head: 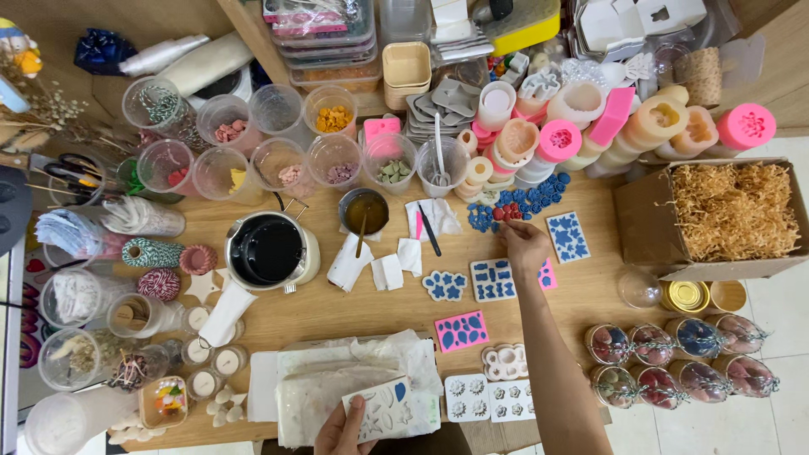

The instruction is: The person organizes various wax shapes and embeds into silicone molds by hand, placing small blue and pink wax items into the cavities.

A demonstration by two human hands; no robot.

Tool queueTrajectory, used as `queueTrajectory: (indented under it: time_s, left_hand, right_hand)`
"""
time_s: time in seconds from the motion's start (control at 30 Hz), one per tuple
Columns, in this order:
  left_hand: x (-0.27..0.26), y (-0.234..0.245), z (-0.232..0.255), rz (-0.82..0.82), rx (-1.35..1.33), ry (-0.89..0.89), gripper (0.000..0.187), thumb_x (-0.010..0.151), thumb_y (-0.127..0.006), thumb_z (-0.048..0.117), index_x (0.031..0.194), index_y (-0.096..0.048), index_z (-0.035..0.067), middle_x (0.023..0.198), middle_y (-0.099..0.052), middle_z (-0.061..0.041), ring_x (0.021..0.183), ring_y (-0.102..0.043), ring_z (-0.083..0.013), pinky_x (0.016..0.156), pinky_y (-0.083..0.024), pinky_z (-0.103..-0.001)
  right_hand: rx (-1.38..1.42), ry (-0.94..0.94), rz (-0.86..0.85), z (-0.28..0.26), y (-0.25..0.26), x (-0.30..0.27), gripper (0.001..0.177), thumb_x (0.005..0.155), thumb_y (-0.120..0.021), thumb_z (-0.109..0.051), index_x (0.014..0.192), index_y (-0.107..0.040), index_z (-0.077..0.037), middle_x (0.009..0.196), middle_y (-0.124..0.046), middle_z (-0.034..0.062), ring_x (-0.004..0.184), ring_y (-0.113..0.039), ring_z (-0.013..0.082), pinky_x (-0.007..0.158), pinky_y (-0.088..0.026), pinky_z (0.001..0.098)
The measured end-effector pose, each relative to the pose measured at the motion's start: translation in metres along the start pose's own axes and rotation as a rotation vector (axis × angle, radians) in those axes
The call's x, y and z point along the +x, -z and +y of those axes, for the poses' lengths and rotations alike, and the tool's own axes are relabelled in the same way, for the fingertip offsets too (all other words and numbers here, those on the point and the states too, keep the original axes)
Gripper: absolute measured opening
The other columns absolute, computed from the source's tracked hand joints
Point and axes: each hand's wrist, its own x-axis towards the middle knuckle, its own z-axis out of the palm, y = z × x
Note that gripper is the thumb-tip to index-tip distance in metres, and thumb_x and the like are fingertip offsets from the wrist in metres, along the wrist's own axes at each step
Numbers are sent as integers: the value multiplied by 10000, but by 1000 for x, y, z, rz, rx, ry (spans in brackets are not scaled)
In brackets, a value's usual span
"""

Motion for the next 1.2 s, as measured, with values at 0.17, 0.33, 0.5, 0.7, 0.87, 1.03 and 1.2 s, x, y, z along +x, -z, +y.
queueTrajectory:
  time_s: [0.17,0.33,0.5,0.7,0.87,1.03,1.2]
  left_hand:
    - [-17,-15,17,-95,-72,12,424,947,-627,234,1295,-644,-7,1117,-768,-155,969,-752,-243,784,-616,-411]
    - [-54,-38,43,-237,-267,-59,351,939,-585,221,1249,-600,57,1109,-722,-69,974,-722,-176,777,-572,-352]
    - [-93,-52,64,-280,-104,-174,323,940,-633,232,1190,-608,29,1097,-733,-86,987,-714,-155,844,-580,-346]
    - [-115,-43,57,-352,-12,-337,281,943,-691,224,1109,-628,6,1040,-732,-81,934,-658,-116,844,-532,-327]
    - [-125,-37,45,-393,8,-403,259,944,-696,217,1084,-638,7,1040,-727,-61,971,-643,-94,873,-519,-298]
    - [-138,-33,36,-449,63,-393,245,962,-678,212,1109,-643,19,1053,-720,-53,970,-604,-89,850,-480,-297]
    - [-144,-31,39,-513,54,-389,249,969,-653,213,1129,-642,23,1081,-729,-46,1001,-625,-81,891,-503,-287]
  right_hand:
    - [-43,159,27,-57,15,-56,229,1000,-693,-97,1148,-715,77,970,-762,153,866,-743,166,800,-614,284]
    - [-178,143,-156,-126,39,-198,293,950,-703,-151,1199,-707,3,1072,-773,135,970,-759,167,842,-626,290]
    - [-343,605,-260,-173,25,-349,330,816,-786,-36,1140,-730,-14,1094,-770,110,969,-758,199,858,-596,326]
    - [-422,656,-159,-182,11,-405,358,820,-768,0,1173,-710,-15,1117,-764,117,909,-756,198,818,-585,328]
    - [-339,478,-92,-175,15,-420,351,843,-766,-47,1189,-708,-25,1086,-786,101,963,-796,163,796,-632,282]
    - [-63,191,-137,-168,30,-424,361,849,-742,-22,1203,-693,20,1141,-780,113,1042,-743,135,864,-623,297]
    - [74,52,-159,-160,38,-416,357,862,-739,-17,1208,-695,61,1110,-800,133,996,-714,126,839,-577,279]
